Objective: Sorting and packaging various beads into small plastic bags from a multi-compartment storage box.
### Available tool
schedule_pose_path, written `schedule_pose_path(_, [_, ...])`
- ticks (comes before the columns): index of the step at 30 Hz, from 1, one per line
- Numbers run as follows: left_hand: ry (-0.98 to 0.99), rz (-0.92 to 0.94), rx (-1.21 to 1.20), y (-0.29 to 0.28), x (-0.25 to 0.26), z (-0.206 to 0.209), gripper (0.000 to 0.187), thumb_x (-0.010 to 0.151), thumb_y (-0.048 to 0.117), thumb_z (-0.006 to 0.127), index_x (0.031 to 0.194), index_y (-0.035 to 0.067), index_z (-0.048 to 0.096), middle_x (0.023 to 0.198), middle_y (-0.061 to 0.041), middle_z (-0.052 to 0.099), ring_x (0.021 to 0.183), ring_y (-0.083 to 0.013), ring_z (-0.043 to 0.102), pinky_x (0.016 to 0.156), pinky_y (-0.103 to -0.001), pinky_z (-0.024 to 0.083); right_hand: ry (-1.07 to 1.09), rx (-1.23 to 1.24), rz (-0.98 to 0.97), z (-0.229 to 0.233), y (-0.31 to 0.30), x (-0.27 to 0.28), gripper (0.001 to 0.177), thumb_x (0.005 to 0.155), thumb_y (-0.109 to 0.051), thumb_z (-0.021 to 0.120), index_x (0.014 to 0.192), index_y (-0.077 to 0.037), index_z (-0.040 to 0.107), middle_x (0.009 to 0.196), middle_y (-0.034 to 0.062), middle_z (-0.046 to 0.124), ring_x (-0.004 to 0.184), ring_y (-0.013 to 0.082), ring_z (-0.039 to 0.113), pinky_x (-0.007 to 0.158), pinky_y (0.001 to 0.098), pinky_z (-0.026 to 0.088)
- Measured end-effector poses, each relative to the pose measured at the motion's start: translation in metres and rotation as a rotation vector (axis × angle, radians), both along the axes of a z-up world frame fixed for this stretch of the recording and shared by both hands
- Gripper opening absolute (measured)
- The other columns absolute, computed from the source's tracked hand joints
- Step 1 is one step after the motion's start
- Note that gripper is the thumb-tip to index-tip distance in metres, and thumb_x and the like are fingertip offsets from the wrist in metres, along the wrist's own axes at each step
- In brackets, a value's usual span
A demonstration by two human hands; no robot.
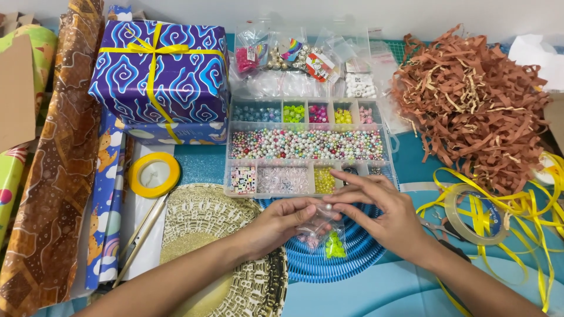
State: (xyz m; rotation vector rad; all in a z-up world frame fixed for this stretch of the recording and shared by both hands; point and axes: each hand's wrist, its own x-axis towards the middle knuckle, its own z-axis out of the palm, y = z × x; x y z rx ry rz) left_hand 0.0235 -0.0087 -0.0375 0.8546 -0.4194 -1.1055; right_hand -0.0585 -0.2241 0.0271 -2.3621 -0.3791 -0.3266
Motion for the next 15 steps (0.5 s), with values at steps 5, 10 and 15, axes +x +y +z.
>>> schedule_pose_path(5, [-0.054,-0.022,-0.015,0.001,0.001,0.001,0.037,0.101,0.027,0.057,0.128,0.003,0.065,0.129,-0.013,0.070,0.110,-0.0245,0.069,0.103,-0.041,0.053,-0.044,-0.018,-0.011,0.003,0.000,0.000,0.047,0.097,-0.025,0.066,0.142,-0.014,0.057,0.109,-0.0068,0.083,0.109,0.0096,0.075,0.101,0.0323,0.046])
schedule_pose_path(10, [-0.027,-0.030,-0.001,0.001,0.001,0.006,0.039,0.102,0.020,0.054,0.134,-0.001,0.061,0.129,-0.013,0.070,0.108,-0.0249,0.068,0.103,-0.041,0.053,-0.228,-0.136,-0.099,0.024,-0.030,0.012,0.017,0.095,-0.009,0.070,0.110,-0.013,0.077,0.109,0.0033,0.079,0.101,0.0151,0.075,0.094,0.0304,0.057])
schedule_pose_path(15, [-0.006,-0.027,0.006,0.000,0.001,0.007,0.037,0.101,0.020,0.056,0.130,-0.001,0.064,0.127,-0.013,0.071,0.109,-0.0258,0.069,0.104,-0.041,0.054,-0.141,-0.356,-0.152,0.022,-0.056,0.044,0.018,0.100,-0.017,0.065,0.113,-0.015,0.077,0.108,0.0022,0.077,0.103,0.0183,0.072,0.091,0.0355,0.056])
